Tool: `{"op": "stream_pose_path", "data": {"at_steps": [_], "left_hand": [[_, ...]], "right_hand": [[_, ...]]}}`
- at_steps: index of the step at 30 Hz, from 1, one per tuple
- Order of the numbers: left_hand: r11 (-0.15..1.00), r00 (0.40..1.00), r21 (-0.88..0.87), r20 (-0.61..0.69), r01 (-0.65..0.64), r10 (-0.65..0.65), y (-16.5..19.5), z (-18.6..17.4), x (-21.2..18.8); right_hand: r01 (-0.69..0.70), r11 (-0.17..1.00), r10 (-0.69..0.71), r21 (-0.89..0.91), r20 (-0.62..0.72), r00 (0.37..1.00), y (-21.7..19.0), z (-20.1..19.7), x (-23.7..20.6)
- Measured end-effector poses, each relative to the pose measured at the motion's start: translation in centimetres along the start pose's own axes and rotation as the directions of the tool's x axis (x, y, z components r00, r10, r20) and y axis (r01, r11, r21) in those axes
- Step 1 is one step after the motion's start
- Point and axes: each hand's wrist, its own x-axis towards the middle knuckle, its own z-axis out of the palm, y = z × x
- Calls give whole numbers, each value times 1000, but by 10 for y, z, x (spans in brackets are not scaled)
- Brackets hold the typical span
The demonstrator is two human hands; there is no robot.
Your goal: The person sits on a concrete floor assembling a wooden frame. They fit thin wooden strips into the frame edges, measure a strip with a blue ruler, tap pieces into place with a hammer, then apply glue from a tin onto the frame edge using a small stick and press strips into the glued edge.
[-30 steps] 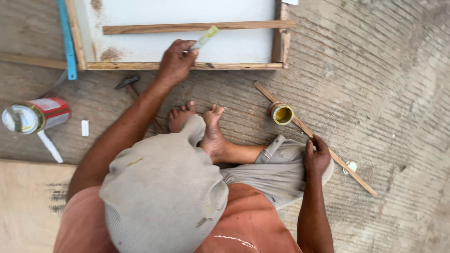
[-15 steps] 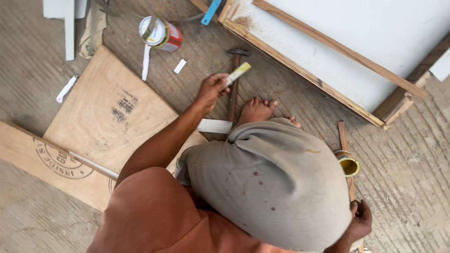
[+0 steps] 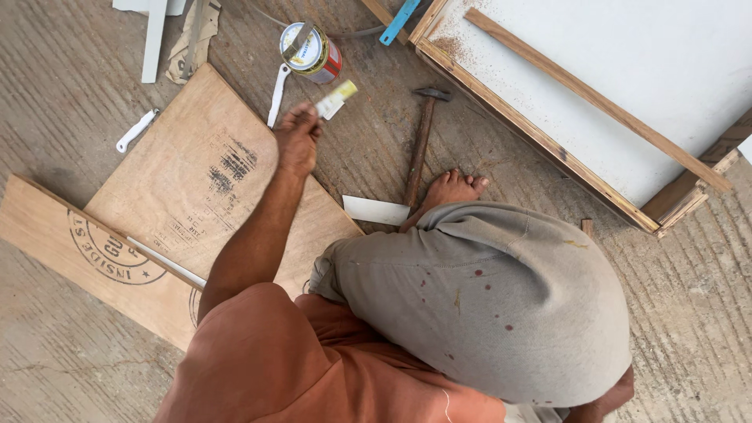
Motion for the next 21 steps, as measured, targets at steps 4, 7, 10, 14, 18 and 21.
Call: {"op": "stream_pose_path", "data": {"at_steps": [4, 7, 10, 14, 18, 21], "left_hand": [[981, 984, 128, -84, -145, 157, 30, -7, 30], [954, 963, 175, -71, -245, 260, 38, -8, 47], [929, 951, 243, -59, -281, 303, 44, -17, 49], [940, 997, 333, 17, -73, 71, 31, -54, 20], [882, 988, 466, 91, 70, -127, -5, -65, -32], [829, 947, 557, 240, 47, -215, -33, -39, -65]], "right_hand": [[44, 998, -45, -43, -21, 999, 16, -5, 20], [257, 865, -269, -431, 36, 963, 22, -7, 35], [369, 899, -339, -234, 158, 927, 27, -4, 50], [253, 917, -230, -308, 108, 967, 24, -18, 54], [483, 705, -427, -520, 232, 874, 5, 1, 57], [445, 699, -360, -560, 261, 896, -6, 37, 67]]}}
